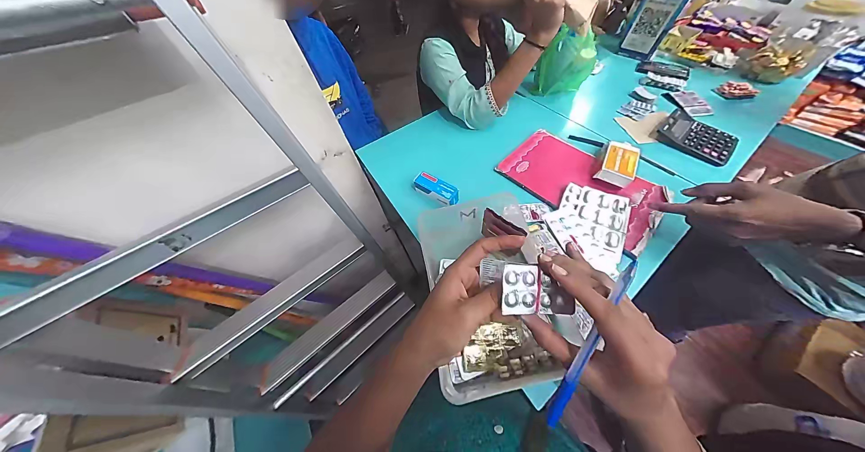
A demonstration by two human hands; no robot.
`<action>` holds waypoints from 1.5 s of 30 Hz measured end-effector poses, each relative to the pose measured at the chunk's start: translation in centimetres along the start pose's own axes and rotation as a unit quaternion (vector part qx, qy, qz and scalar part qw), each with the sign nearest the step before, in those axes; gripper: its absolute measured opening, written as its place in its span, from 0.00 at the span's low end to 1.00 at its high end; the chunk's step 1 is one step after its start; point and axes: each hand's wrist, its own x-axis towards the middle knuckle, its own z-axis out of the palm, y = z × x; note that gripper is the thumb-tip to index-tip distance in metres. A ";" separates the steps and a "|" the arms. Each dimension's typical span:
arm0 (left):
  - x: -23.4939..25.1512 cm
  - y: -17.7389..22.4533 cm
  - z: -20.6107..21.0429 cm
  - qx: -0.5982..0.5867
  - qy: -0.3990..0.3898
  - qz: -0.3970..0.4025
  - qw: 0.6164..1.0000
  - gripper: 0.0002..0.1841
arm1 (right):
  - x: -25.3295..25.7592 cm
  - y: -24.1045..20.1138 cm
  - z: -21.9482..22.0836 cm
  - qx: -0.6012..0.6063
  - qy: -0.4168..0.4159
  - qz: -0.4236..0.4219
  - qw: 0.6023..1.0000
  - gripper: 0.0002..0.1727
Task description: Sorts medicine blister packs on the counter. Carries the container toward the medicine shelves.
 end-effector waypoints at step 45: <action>-1.5 -0.6 0.6 -0.209 0.157 -0.091 0.961 0.23 | 5.1 10.3 -2.4 -0.137 -0.084 0.200 0.967 0.24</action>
